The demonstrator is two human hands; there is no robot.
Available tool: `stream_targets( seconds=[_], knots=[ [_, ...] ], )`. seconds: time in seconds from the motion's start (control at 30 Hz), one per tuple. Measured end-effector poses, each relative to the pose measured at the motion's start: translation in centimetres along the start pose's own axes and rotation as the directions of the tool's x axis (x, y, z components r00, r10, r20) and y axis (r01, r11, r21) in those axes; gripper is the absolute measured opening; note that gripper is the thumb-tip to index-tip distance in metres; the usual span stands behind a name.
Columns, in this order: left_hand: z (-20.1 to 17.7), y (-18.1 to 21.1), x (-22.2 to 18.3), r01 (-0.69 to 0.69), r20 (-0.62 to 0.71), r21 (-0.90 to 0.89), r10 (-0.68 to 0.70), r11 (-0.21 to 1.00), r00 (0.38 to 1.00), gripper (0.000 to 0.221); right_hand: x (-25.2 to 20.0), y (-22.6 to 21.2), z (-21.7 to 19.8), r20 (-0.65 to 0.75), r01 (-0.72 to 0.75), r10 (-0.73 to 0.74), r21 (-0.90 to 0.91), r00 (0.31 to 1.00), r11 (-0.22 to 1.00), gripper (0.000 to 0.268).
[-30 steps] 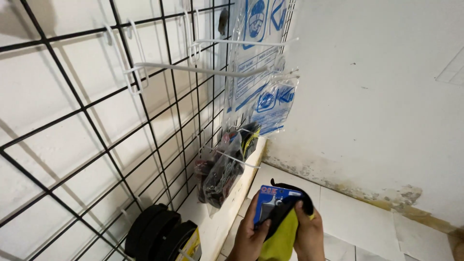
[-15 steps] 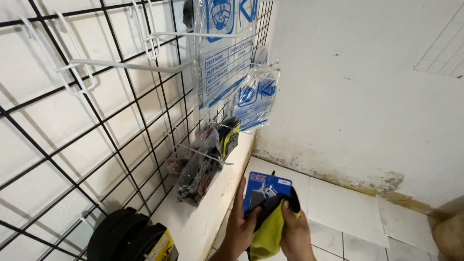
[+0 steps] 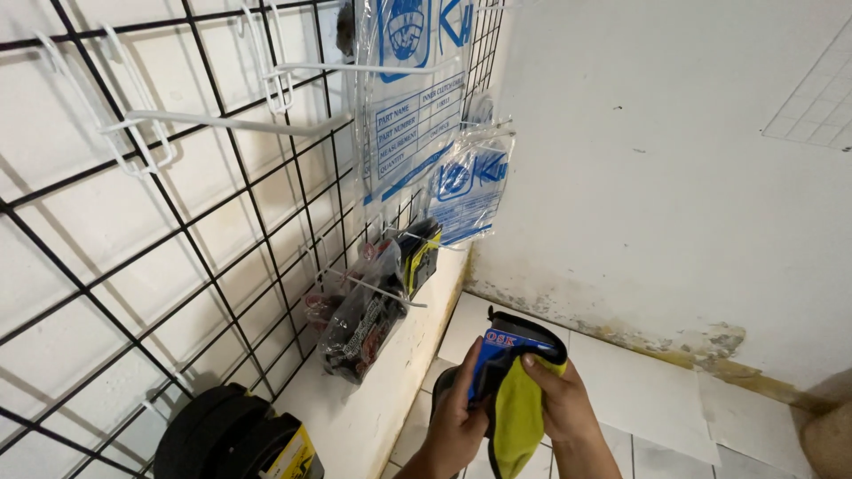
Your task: Cleaning and organizing packaged automotive spare parts on a grid wall display rack.
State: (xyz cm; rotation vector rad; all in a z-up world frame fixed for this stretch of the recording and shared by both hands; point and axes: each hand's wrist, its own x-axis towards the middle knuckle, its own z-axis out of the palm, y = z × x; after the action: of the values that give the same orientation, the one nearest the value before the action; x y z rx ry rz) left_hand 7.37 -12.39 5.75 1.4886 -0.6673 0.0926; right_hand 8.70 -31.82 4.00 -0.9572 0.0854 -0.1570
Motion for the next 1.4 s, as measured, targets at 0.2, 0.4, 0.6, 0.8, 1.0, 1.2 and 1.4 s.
stream_targets(
  seconds=[0.2,0.4,0.6,0.8,1.0,1.2,1.4],
  knots=[
    [0.7,-0.1,0.1,-0.054,-0.007,0.114,0.055,0.992,0.998,0.082,1.1,0.0,0.2,-0.077,0.215,-0.239,-0.242,0.968,0.946,0.009],
    [1.0,0.2,0.5,-0.091,0.036,-0.047,0.093,0.995,0.995,0.081,1.4,-0.7,0.9,-0.267,0.119,-0.221,-0.353,0.938,0.928,0.020],
    [1.0,0.6,1.1,0.021,-0.054,-0.080,-0.026,0.997,0.998,0.079,-0.5,1.0,0.7,-0.214,0.074,-0.092,-0.089,0.972,0.993,0.025],
    [1.3,-0.1,1.1,0.069,-0.115,-0.249,-0.100,0.966,0.988,0.076,-2.4,0.9,-0.3,-0.272,0.044,-0.053,-0.041,0.961,0.998,0.029],
    [0.4,0.4,0.9,0.119,-0.143,-0.113,-0.134,0.986,0.981,0.076,-4.1,1.7,0.5,-0.253,0.022,-0.024,-0.011,0.967,1.000,0.039],
    [0.9,0.8,-0.5,0.022,-0.182,-0.157,-0.050,0.987,0.982,0.076,-3.9,1.4,0.7,-0.186,0.045,-0.065,-0.113,0.980,0.993,0.020],
    [1.5,2.2,-1.8,-0.073,-0.176,-0.098,0.055,0.993,0.983,0.076,-2.9,0.5,0.7,-0.042,0.146,-0.151,-0.112,0.988,0.983,0.014]
  ],
)
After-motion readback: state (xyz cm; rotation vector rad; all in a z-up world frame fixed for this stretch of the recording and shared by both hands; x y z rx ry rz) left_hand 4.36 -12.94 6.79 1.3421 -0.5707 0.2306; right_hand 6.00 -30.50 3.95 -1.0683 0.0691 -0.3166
